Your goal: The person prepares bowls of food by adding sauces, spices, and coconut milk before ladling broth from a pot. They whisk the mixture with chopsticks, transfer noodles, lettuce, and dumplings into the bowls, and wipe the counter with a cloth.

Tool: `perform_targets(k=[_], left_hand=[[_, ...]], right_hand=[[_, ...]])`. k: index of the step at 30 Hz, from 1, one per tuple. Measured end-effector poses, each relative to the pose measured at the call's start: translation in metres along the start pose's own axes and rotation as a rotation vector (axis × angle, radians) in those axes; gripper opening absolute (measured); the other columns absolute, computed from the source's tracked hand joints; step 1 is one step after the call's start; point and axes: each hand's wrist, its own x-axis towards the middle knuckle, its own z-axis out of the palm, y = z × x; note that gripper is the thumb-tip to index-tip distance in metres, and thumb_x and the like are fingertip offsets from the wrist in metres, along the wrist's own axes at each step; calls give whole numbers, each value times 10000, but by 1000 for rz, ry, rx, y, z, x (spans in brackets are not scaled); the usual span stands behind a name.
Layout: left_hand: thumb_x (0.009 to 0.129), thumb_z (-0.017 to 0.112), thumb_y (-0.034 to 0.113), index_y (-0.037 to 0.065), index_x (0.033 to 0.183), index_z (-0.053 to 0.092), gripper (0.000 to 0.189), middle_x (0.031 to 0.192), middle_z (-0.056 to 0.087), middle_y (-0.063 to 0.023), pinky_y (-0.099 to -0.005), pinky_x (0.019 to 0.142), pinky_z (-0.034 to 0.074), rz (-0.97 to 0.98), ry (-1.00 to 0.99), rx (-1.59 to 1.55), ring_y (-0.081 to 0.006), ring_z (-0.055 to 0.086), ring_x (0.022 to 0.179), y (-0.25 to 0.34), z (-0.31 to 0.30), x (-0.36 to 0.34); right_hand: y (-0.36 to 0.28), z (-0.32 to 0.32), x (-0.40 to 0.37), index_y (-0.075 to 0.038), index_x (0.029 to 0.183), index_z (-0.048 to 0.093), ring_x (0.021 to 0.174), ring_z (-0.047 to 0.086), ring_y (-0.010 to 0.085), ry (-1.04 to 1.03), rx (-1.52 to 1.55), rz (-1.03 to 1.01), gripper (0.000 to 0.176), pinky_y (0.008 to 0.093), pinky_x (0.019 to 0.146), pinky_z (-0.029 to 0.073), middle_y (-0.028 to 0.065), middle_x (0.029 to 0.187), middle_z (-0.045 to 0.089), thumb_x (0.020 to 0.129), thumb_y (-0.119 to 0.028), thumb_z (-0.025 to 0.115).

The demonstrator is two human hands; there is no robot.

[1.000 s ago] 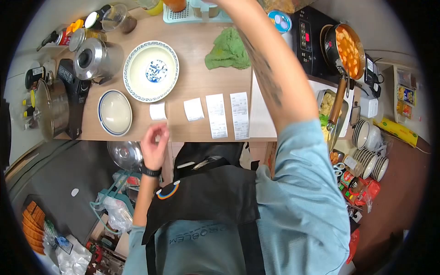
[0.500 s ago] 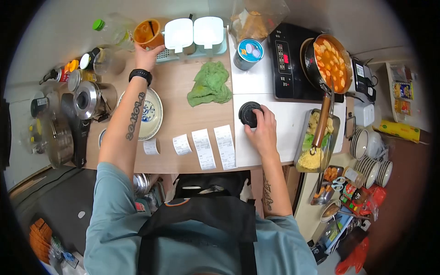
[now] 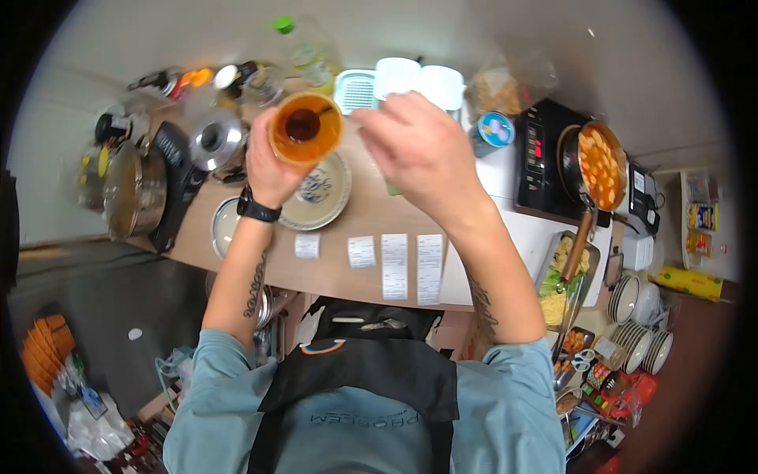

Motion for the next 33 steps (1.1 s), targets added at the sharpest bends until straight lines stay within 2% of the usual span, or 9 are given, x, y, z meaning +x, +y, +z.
perform_targets(k=[1, 4, 13, 17, 19, 21, 29, 31, 33], left_hand=[[630, 893, 219, 53, 1242, 519, 736, 1159, 613, -152, -438, 938, 484, -59, -40, 11, -367, 606, 1080, -2, -17, -15], [612, 888, 212, 55, 1235, 527, 737, 1174, 617, -149, -450, 981, 453, -107, -55, 58, -350, 604, 1090, -10, -66, -52], [607, 889, 215, 55, 1255, 524, 760, 1204, 623, -140, -467, 1003, 427, -137, -35, 234, -334, 595, 1113, -60, -174, -131], [601, 896, 208, 58, 1255, 525, 767, 1208, 622, -136, -466, 1003, 423, -167, -45, 251, -329, 596, 1108, -77, -201, -153], [597, 901, 199, 59, 1255, 524, 772, 1211, 622, -133, -467, 995, 426, -162, -25, 289, -328, 597, 1110, -83, -212, -161], [596, 903, 198, 59, 1255, 525, 772, 1214, 622, -129, -465, 988, 431, -183, -38, 281, -329, 597, 1115, -88, -222, -167], [610, 904, 186, 44, 1236, 541, 737, 1219, 624, -149, -444, 954, 481, -229, -82, 245, -359, 604, 1106, -100, -240, -190], [614, 900, 172, 39, 1231, 545, 725, 1220, 624, -157, -442, 949, 494, -227, -95, 257, -366, 607, 1100, -101, -241, -194], [621, 887, 140, 33, 1229, 547, 705, 1213, 625, -164, -438, 948, 508, -237, -114, 236, -374, 610, 1096, -100, -242, -198]], right_hand=[[-15, 12, 12, -64, 945, 688, 738, 607, 212, -99, -173, -231, 162, 344, 646, 505, 59, 778, 609, 784, -61, 669], [-61, 61, 29, -66, 815, 674, 758, 604, 216, -245, -236, -428, 92, 354, 653, 515, 57, 763, 597, 747, -115, 635], [-170, 171, 22, -68, 743, 682, 761, 643, 212, -389, -313, -557, 100, 329, 611, 526, 67, 754, 654, 740, -159, 640], [-210, 203, 17, -65, 784, 642, 777, 623, 190, -519, -441, -465, 73, 304, 583, 513, 61, 778, 634, 762, -132, 624], [-224, 210, 17, -58, 792, 632, 756, 626, 187, -503, -421, -454, 81, 293, 552, 509, 64, 780, 636, 773, -136, 625], [-235, 210, 22, -57, 811, 619, 723, 635, 189, -332, -310, -511, 85, 298, 534, 513, 61, 782, 641, 787, -138, 620], [-236, 245, -1, -20, 880, 592, 654, 690, 279, -553, -16, -418, 131, 369, 571, 541, 132, 803, 653, 831, -142, 604], [-242, 242, -3, 4, 859, 653, 749, 718, 321, -654, 128, -294, 162, 415, 613, 561, 159, 758, 698, 814, -145, 607], [-244, 243, 0, 5, 873, 634, 722, 705, 342, -590, 114, -242, 154, 435, 621, 554, 163, 770, 690, 810, -134, 612]])
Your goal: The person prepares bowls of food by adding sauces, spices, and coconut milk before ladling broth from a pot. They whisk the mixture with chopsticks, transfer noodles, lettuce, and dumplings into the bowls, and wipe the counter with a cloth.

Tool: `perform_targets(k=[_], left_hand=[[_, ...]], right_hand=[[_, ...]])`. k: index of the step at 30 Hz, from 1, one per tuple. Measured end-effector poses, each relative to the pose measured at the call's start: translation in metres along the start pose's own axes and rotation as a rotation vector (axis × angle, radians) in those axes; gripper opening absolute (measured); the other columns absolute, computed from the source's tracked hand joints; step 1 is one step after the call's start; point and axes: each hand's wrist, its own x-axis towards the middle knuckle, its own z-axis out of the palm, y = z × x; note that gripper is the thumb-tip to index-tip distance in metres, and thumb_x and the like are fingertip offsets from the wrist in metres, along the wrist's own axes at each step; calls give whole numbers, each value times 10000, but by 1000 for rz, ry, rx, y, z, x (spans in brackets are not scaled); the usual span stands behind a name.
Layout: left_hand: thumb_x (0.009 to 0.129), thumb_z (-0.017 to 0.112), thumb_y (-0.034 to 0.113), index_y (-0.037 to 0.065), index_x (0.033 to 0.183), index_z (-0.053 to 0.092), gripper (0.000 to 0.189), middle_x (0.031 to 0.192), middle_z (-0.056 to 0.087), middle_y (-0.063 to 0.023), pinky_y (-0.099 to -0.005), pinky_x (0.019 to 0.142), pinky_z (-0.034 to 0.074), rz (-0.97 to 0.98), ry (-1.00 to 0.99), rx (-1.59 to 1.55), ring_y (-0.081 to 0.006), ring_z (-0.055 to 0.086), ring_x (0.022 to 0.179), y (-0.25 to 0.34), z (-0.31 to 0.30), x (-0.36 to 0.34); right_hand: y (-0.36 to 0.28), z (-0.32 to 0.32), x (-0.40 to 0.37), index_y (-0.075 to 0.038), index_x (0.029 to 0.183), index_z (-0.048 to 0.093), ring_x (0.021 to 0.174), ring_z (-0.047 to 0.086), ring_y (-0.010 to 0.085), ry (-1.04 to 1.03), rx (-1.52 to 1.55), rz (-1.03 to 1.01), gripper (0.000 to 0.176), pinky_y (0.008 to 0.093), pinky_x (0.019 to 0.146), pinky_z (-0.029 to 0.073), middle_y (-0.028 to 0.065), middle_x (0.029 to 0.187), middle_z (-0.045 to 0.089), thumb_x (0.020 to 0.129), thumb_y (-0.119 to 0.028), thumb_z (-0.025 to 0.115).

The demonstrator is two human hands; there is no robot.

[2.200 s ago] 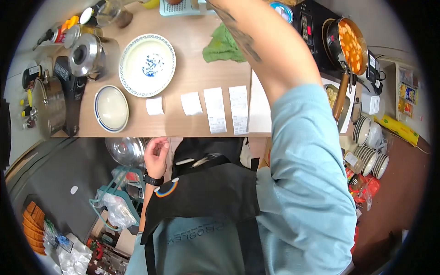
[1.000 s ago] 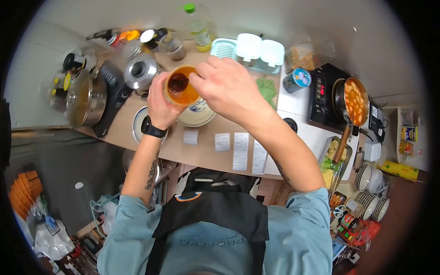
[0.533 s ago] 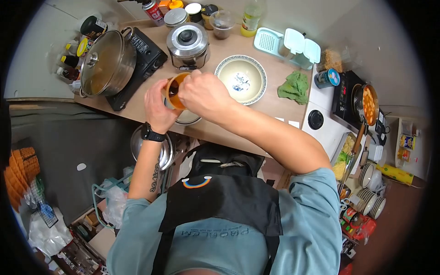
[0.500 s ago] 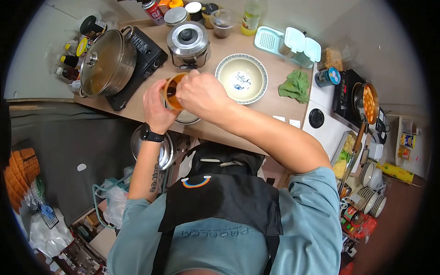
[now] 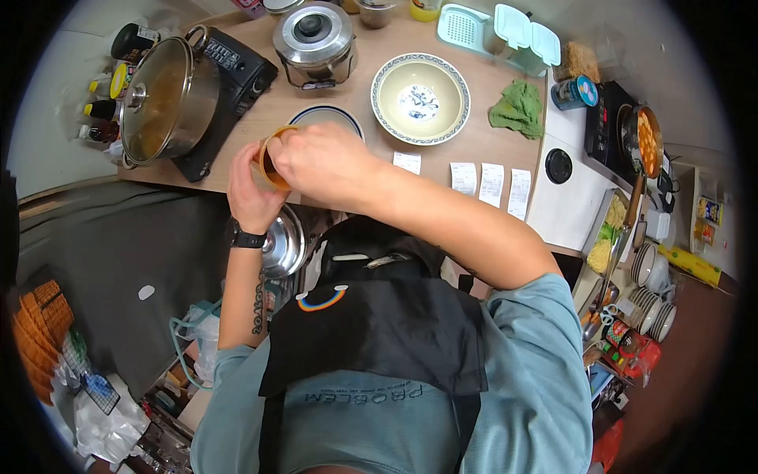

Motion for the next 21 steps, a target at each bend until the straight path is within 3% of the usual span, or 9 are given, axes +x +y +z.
perform_targets(k=[5, 8, 10, 11, 12, 14, 18, 20, 21], left_hand=[[611, 872, 112, 31, 1230, 551, 701, 1212, 625, -159, -438, 948, 509, 58, 25, 0, -375, 607, 1101, -3, 5, -5], [609, 863, 101, 29, 1231, 553, 699, 1218, 622, -157, -440, 944, 510, 70, -1, 33, -374, 602, 1107, -5, 5, -9], [610, 859, 96, 27, 1233, 553, 697, 1221, 620, -157, -441, 941, 510, 66, -15, 49, -373, 599, 1111, -5, 4, -12], [614, 858, 97, 26, 1237, 552, 697, 1221, 619, -158, -440, 941, 510, 46, -20, 66, -372, 597, 1112, -6, 5, -14], [617, 856, 98, 25, 1240, 550, 698, 1221, 618, -159, -439, 940, 509, 26, -24, 85, -372, 595, 1113, -7, 5, -15], [621, 858, 101, 24, 1240, 549, 697, 1216, 619, -162, -438, 944, 507, -17, -19, 82, -373, 594, 1110, -10, 5, -18], [630, 864, 111, 20, 1247, 542, 702, 1211, 615, -173, -439, 952, 501, -129, -22, 74, -376, 592, 1107, -18, 0, -29], [633, 867, 115, 19, 1255, 533, 713, 1218, 610, -180, -444, 961, 495, -165, -27, 79, -379, 591, 1112, -24, -1, -37], [631, 868, 117, 20, 1259, 529, 720, 1221, 608, -182, -444, 966, 492, -184, -21, 70, -381, 588, 1118, -26, -3, -41]], right_hand=[[13, 29, -12, 10, 855, 644, 718, 690, 368, -8, 69, 63, 143, 466, 650, 539, 199, 785, 688, 802, -123, 632], [20, 37, -18, 10, 827, 660, 640, 671, 263, -4, 307, 277, 136, 393, 597, 518, 135, 730, 681, 835, -125, 649], [33, 22, -25, -11, 795, 679, 582, 582, 137, -114, 903, 658, 166, 308, 542, 457, 32, 699, 636, 877, -154, 656], [42, 28, -32, -33, 842, 682, 557, 458, 66, -119, 1081, 749, 142, 236, 491, 349, -42, 679, 550, 902, -161, 665], [48, 30, -39, -33, 842, 682, 557, 458, 66, -127, 1080, 748, 142, 236, 491, 349, -42, 679, 550, 902, -161, 665], [60, 30, -55, -49, 899, 675, 528, 398, 44, -127, 1436, 913, 93, 218, 458, 272, -48, 651, 514, 912, -139, 660], [69, 27, -90, -32, 914, 668, 524, 363, 25, -51, 1587, 962, 74, 203, 449, 228, -50, 656, 500, 904, -104, 657], [73, 33, -102, -22, 911, 667, 541, 409, 29, 94, 1454, 974, 88, 200, 465, 281, -43, 682, 537, 919, -110, 661], [67, 40, -100, -21, 916, 667, 527, 477, 96, 198, 1266, 925, 82, 239, 498, 376, 14, 683, 602, 912, -103, 658]])
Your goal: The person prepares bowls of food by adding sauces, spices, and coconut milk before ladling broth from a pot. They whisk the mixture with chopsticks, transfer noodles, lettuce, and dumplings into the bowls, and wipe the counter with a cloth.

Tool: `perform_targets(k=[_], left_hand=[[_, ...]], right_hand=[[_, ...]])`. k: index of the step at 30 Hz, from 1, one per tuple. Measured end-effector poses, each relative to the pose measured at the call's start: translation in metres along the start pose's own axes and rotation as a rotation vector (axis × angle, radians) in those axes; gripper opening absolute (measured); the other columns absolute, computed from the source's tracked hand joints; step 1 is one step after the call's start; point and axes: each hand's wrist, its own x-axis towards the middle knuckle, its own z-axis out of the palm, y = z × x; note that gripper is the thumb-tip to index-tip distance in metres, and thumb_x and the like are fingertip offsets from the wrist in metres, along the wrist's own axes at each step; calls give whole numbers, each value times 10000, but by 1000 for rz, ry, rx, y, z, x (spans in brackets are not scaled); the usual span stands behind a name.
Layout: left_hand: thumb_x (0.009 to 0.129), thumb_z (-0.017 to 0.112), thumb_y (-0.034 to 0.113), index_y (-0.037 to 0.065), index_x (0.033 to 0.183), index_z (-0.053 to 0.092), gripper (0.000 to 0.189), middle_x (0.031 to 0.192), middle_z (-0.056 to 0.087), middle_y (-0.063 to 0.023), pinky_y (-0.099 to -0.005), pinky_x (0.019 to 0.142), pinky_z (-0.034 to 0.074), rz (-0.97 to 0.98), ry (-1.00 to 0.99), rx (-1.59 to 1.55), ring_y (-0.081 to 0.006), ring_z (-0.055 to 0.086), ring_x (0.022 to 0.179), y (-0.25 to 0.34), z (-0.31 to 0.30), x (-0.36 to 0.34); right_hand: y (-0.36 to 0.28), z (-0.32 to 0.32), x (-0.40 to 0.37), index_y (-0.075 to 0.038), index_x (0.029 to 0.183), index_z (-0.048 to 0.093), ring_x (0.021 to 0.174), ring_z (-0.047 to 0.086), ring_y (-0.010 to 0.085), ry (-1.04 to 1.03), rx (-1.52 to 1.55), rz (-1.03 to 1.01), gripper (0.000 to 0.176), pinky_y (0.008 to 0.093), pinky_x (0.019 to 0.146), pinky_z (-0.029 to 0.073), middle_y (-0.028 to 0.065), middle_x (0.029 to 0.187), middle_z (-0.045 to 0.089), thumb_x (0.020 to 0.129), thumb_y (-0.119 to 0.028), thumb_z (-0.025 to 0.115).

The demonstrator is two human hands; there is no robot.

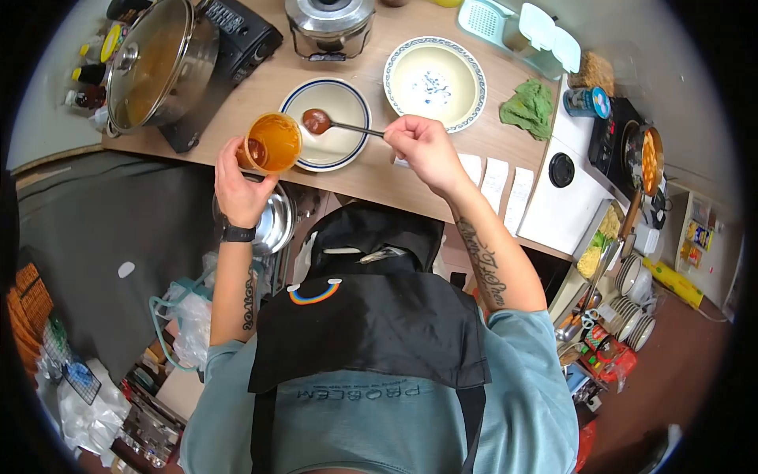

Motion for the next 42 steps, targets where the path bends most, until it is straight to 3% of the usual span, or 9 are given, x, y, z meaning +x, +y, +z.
perform_targets(k=[1, 4, 8, 19, 23, 31, 35, 39, 42], left_hand=[[629, 870, 119, 21, 1263, 525, 728, 1224, 605, -184, -445, 970, 488, -18, 3, -8, -383, 585, 1123, -2, -1, -3], [624, 868, 122, 19, 1259, 524, 730, 1220, 605, -186, -444, 979, 480, -64, -6, -27, -384, 577, 1135, -7, -1, -11], [622, 859, 119, 18, 1249, 527, 717, 1216, 604, -188, -444, 974, 480, -108, -1, -77, -383, 579, 1123, -10, -3, -18], [638, 860, 159, 23, 1240, 529, 700, 1209, 604, -168, -442, 956, 492, -129, -6, -101, -377, 579, 1112, -26, -5, -35], [650, 858, 168, 26, 1245, 525, 696, 1214, 599, -166, -444, 948, 498, -94, -16, -87, -375, 577, 1114, -29, -6, -33], [635, 855, 138, 33, 1234, 532, 689, 1194, 612, -162, -425, 948, 491, -94, -24, -102, -369, 589, 1103, -24, -2, -23], [636, 848, 138, 32, 1236, 533, 686, 1205, 612, -165, -437, 966, 486, -43, -55, -96, -373, 584, 1120, -7, 2, -10], [612, 844, 95, 26, 1228, 549, 687, 1210, 610, -169, -447, 959, 500, 88, -117, -218, -382, 586, 1124, 39, 10, 7], [624, 862, 107, 18, 1231, 545, 691, 1212, 614, -173, -443, 970, 499, 216, -136, -343, -380, 597, 1118, 78, 21, 23]], right_hand=[[10, 5, 4, -21, 916, 667, 527, 477, 96, -13, -6, 10, 82, 239, 498, 376, 14, 683, 602, 912, -103, 658], [39, 22, 20, -46, 879, 638, 630, 608, 288, 175, -913, -694, 48, 401, 592, 501, 113, 748, 646, 860, -86, 655], [46, 35, 40, -79, 753, 518, 670, 621, 260, 138, -1280, -925, 130, 402, 568, 503, 71, 682, 568, 813, -71, 633], [35, 30, 35, -77, 837, 636, 639, 651, 332, 331, -984, -599, 64, 422, 604, 522, 121, 704, 660, 876, -124, 653], [56, 15, 38, -64, 901, 669, 612, 657, 289, 298, -1273, -636, 47, 401, 597, 514, 139, 700, 660, 882, -106, 656], [26, 9, 15, -14, 870, 644, 492, 386, 33, 138, 172, 163, 100, 190, 442, 265, -34, 636, 532, 927, -95, 636], [-8, 19, -18, -22, 874, 673, 507, 431, 37, 55, 17, 81, 86, 194, 446, 319, -43, 651, 557, 916, -86, 633], [-37, 57, -46, -24, 924, 722, 669, 698, 287, 80, -878, -360, 156, 387, 664, 556, 139, 746, 710, 890, -173, 690], [-47, 43, -57, -23, 1016, 746, 598, 651, 263, 69, -780, -594, 204, 369, 626, 534, 123, 696, 685, 856, -149, 759]])
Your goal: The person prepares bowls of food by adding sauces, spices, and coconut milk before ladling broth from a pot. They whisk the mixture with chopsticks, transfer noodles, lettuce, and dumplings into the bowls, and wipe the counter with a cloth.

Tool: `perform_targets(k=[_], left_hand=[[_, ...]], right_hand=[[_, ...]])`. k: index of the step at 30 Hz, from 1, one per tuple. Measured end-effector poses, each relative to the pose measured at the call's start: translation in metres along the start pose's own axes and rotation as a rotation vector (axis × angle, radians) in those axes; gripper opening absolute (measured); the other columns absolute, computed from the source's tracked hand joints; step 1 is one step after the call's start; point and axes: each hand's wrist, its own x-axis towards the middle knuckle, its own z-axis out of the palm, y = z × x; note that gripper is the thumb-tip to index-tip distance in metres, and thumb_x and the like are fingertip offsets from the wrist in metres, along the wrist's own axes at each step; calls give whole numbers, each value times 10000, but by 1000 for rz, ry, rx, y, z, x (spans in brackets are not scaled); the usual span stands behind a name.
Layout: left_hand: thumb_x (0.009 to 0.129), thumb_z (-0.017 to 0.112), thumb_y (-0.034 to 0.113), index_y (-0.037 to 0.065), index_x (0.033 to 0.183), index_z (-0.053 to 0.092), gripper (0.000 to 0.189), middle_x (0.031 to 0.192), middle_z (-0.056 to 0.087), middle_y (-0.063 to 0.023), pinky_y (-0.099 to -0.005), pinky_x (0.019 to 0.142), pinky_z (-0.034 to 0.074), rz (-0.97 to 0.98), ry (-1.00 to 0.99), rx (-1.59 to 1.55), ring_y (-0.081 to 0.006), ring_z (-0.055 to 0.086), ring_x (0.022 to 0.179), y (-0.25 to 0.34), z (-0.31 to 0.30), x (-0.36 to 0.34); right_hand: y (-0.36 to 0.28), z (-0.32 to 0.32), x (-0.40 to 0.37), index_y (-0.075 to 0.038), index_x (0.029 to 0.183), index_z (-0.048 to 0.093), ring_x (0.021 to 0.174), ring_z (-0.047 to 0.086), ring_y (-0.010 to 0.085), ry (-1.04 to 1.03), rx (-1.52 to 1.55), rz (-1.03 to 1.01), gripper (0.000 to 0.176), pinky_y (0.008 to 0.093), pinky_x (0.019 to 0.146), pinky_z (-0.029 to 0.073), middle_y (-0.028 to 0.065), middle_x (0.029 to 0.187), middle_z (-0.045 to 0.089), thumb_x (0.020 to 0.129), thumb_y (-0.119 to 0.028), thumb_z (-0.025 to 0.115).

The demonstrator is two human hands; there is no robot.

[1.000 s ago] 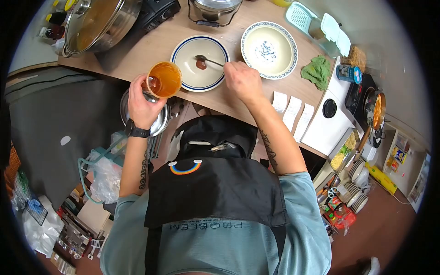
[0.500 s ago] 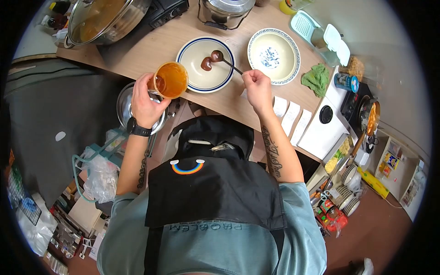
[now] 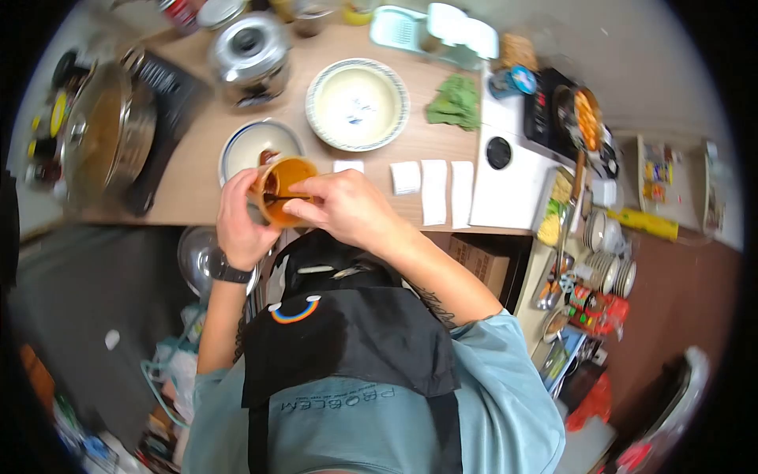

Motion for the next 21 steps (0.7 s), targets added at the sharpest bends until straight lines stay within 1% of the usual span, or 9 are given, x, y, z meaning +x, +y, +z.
perform_targets(k=[1, 3, 5, 7, 10, 15, 16, 19, 21], left_hand=[[631, 869, 118, 18, 1231, 544, 689, 1212, 616, -172, -439, 970, 499, 15, 4, -58, -377, 601, 1111, 7, 8, 8], [629, 886, 143, 25, 1233, 543, 705, 1209, 620, -162, -428, 961, 495, 36, 3, -100, -366, 606, 1092, 17, 23, 24], [626, 889, 148, 30, 1234, 539, 711, 1205, 617, -158, -426, 952, 496, 15, -50, -130, -358, 604, 1089, 28, 39, 38], [626, 887, 149, 34, 1236, 535, 714, 1202, 615, -158, -423, 949, 495, 47, -86, -157, -354, 604, 1089, 43, 59, 60], [624, 876, 143, 40, 1240, 529, 714, 1197, 610, -156, -415, 943, 496, 60, -135, -209, -347, 603, 1088, 66, 93, 91], [627, 824, 111, 46, 1230, 530, 674, 1160, 603, -142, -391, 896, 508, 85, -173, -250, -328, 605, 1015, 88, 147, 153], [636, 818, 115, 43, 1223, 531, 657, 1140, 601, -138, -385, 871, 512, 83, -172, -259, -315, 607, 991, 91, 156, 166], [647, 817, 120, 35, 1225, 530, 651, 1144, 603, -139, -382, 865, 520, 31, -204, -222, -314, 612, 981, 92, 183, 202], [666, 823, 140, 25, 1232, 524, 651, 1151, 609, -150, -388, 887, 524, 60, -195, -199, -325, 623, 1013, 86, 199, 226]], right_hand=[[12, -20, -7, -23, 1016, 746, 598, 651, 263, 37, -25, 19, 204, 369, 626, 534, 123, 696, 685, 856, -149, 759], [62, -70, -33, -38, 1021, 722, 697, 678, 319, 329, -116, 482, 256, 417, 675, 543, 128, 736, 683, 830, -202, 765], [142, -122, -70, -25, 1078, 683, 877, 657, 333, 526, -525, 440, 325, 425, 792, 534, 141, 927, 684, 797, -164, 768], [228, -159, -119, -11, 1075, 637, 1059, 587, 377, 482, -809, 528, 374, 444, 915, 496, 190, 1127, 625, 750, -141, 767], [287, -184, -150, 3, 1037, 606, 1102, 557, 400, 412, -691, 774, 381, 460, 962, 475, 222, 1162, 591, 715, -129, 760], [292, -201, -150, -9, 1036, 594, 1064, 578, 383, 423, -661, 766, 417, 436, 958, 488, 201, 1108, 595, 695, -146, 791], [278, -211, -135, -13, 1078, 595, 1087, 584, 368, 490, -430, 710, 463, 426, 968, 489, 195, 1142, 594, 691, -156, 806], [186, -249, -60, -25, 1249, 573, 1175, 588, 322, 453, -45, 399, 620, 399, 1007, 482, 172, 1264, 584, 701, -165, 826], [155, -265, -13, -32, 1340, 535, 1223, 566, 349, 358, -71, 119, 685, 400, 1028, 475, 172, 1320, 571, 718, -128, 804]])
